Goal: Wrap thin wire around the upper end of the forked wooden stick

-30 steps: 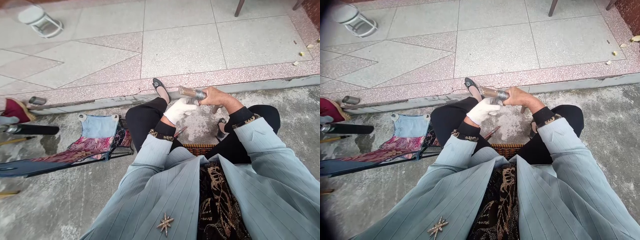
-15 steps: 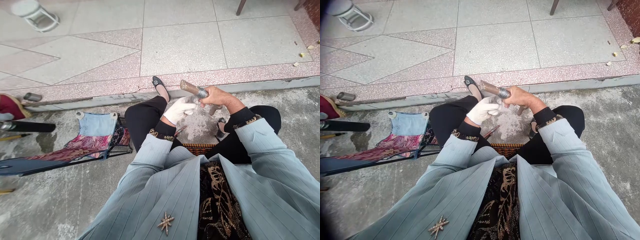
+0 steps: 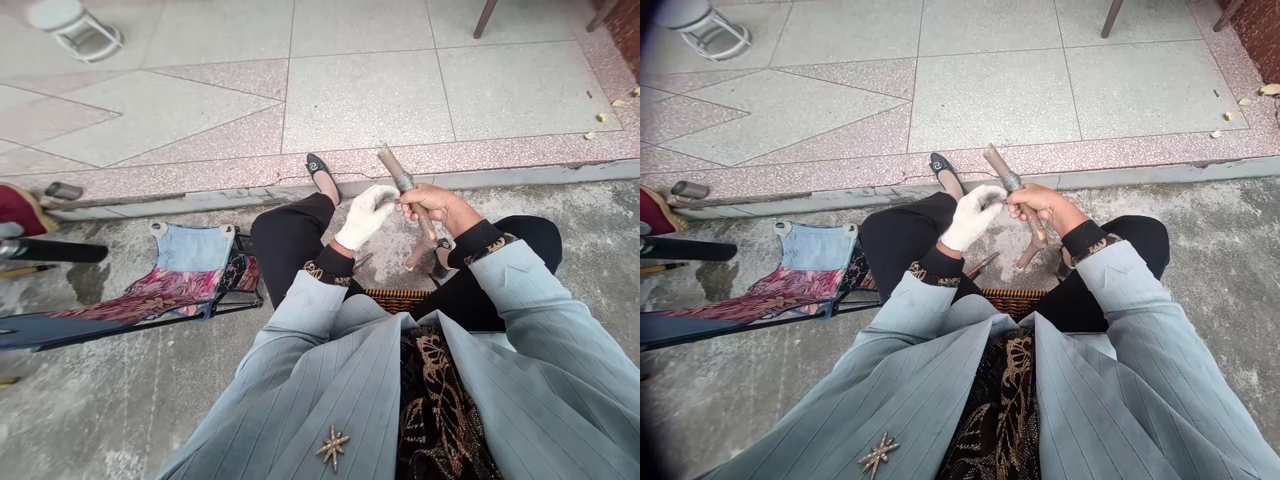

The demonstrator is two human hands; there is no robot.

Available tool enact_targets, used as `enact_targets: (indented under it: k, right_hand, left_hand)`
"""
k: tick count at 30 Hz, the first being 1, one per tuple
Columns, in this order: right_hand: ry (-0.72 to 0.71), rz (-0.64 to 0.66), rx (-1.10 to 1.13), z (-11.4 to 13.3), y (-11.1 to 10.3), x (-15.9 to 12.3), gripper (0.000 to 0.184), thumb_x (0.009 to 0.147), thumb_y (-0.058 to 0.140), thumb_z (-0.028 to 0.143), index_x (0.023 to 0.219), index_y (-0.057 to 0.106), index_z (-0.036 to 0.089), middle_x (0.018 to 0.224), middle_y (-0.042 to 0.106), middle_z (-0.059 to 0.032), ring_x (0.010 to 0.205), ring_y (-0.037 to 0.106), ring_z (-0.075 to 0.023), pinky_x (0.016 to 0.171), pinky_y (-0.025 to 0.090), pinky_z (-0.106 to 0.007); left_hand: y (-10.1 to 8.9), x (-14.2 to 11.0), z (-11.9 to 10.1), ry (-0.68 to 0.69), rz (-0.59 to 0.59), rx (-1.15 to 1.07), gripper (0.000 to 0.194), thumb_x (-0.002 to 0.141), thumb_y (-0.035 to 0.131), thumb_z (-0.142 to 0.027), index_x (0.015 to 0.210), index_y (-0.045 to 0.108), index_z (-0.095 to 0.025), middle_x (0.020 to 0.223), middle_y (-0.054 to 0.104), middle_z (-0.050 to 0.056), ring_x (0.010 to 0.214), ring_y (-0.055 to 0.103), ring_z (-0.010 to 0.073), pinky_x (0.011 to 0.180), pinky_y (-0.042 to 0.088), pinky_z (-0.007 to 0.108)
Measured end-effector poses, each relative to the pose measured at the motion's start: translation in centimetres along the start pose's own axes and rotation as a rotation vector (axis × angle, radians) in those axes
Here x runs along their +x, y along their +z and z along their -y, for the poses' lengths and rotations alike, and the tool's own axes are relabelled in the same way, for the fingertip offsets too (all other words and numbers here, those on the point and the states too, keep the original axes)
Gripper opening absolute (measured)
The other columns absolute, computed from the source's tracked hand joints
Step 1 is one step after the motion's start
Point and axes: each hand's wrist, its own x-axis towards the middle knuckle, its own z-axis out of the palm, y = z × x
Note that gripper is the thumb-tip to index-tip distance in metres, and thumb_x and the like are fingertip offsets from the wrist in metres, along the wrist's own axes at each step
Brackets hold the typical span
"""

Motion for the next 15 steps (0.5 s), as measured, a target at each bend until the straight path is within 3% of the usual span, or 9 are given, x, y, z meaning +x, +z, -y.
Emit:
enact_targets:
  k: [5, 11, 15]
  right_hand:
    - [0.035, -0.028, 0.012, -0.5, 0.3, 0.3, 0.014, 0.068, 0.069, 0.011, 0.066, 0.057, 0.015, 0.052, 0.059, -0.0035, 0.045, 0.057, -0.0114, 0.036, 0.041, -0.018]
    - [0.061, -0.002, 0.014, -1.1, 0.3, 0.6, 0.011, 0.071, 0.067, 0.012, 0.066, 0.057, 0.015, 0.054, 0.060, -0.0040, 0.046, 0.056, -0.0110, 0.036, 0.042, -0.017]
    - [0.059, -0.006, 0.029, -1.2, 0.0, 0.7, 0.009, 0.070, 0.066, 0.012, 0.068, 0.057, 0.014, 0.053, 0.058, -0.0023, 0.046, 0.055, -0.0109, 0.037, 0.043, -0.018]
  left_hand:
    - [-0.4, 0.3, -0.6, -0.018, 0.083, 0.102, 0.036, 0.078, 0.058, -0.011, 0.113, 0.063, -0.018, 0.111, 0.068, 0.006, 0.103, 0.063, 0.0199, 0.096, 0.046, 0.032]
    - [-0.7, 0.5, -0.5, -0.009, 0.131, 0.216, 0.012, 0.077, 0.059, -0.010, 0.087, 0.060, -0.018, 0.082, 0.061, 0.001, 0.083, 0.056, 0.0182, 0.084, 0.043, 0.030]
    - [-0.7, 0.4, 0.0, 0.015, 0.084, 0.118, 0.011, 0.075, 0.060, -0.009, 0.078, 0.055, -0.018, 0.080, 0.057, 0.000, 0.079, 0.052, 0.0156, 0.080, 0.041, 0.029]
